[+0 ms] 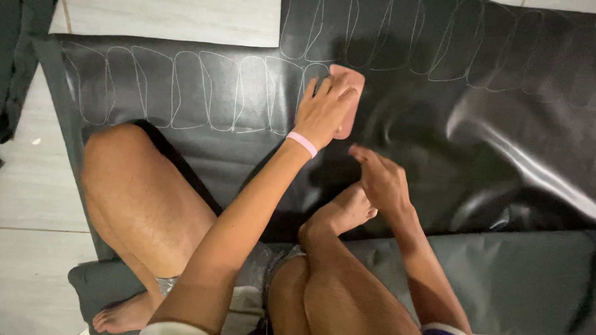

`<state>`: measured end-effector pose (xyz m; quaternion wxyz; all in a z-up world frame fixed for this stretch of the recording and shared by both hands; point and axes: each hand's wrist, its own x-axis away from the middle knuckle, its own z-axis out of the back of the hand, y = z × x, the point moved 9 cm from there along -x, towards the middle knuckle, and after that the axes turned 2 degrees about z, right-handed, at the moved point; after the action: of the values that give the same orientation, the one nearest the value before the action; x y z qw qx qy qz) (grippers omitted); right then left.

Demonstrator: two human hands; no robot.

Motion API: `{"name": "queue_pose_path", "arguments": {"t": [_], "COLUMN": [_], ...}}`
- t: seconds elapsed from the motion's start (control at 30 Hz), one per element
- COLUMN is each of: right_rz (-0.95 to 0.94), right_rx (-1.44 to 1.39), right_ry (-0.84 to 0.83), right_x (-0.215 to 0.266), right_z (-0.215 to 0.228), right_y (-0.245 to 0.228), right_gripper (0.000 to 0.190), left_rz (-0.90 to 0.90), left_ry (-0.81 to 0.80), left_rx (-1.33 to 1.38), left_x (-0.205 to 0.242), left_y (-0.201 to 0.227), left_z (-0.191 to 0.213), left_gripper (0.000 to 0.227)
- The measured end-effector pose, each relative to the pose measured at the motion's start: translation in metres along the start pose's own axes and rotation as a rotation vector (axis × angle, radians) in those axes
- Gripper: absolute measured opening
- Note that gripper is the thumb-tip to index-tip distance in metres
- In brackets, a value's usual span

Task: The person sits on the floor and uses a pink shoe-last template to trace outlines onto a large black sheet of material. They repeatedly position the template, trace around it with a white marker, and move to the next spot to create a row of identical shapes.

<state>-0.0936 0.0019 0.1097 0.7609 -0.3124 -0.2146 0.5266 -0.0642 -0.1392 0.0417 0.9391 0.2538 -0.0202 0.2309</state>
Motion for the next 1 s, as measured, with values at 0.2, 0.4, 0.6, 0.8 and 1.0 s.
{"name": "queue_pose_path", "arguments": {"t": [0.2, 0.4, 0.6, 0.8, 1.0], "right_rz": [0.062, -0.018, -0.063, -0.225, -0.11], "right_rx": [-0.051, 0.14, -0.042, 0.0, 0.182], "right_ry": [-0.053, -0.157, 0.095, 0.372, 0.069], "right_x": [-0.003, -0.016, -0.006, 0.023, 0.001], "right_z": [-0.013, -0.003, 0.04, 0.075, 0.043], "right_y": [-0.005, 0.009, 0.027, 0.081, 0.082], "right_gripper": [0.034, 0.036, 0.027, 0.007, 0.057], "left_rz": [0.034, 0.037, 0.131, -0.116, -0.317], "left_ry": [-0.051, -0.087, -0.029, 0.122, 0.07], "left_rx": [0.025, 0.022, 0.341, 0.572, 0.507], "left_x": [-0.005, -0.005, -0.022, -0.003, 0.034], "left_y": [-0.005, -0.006, -0.018, 0.04, 0.058], "left_z": [0.013, 0.011, -0.001, -0.017, -0.01], "left_gripper": [0.074, 0.074, 0.039, 0.012, 0.047]}}
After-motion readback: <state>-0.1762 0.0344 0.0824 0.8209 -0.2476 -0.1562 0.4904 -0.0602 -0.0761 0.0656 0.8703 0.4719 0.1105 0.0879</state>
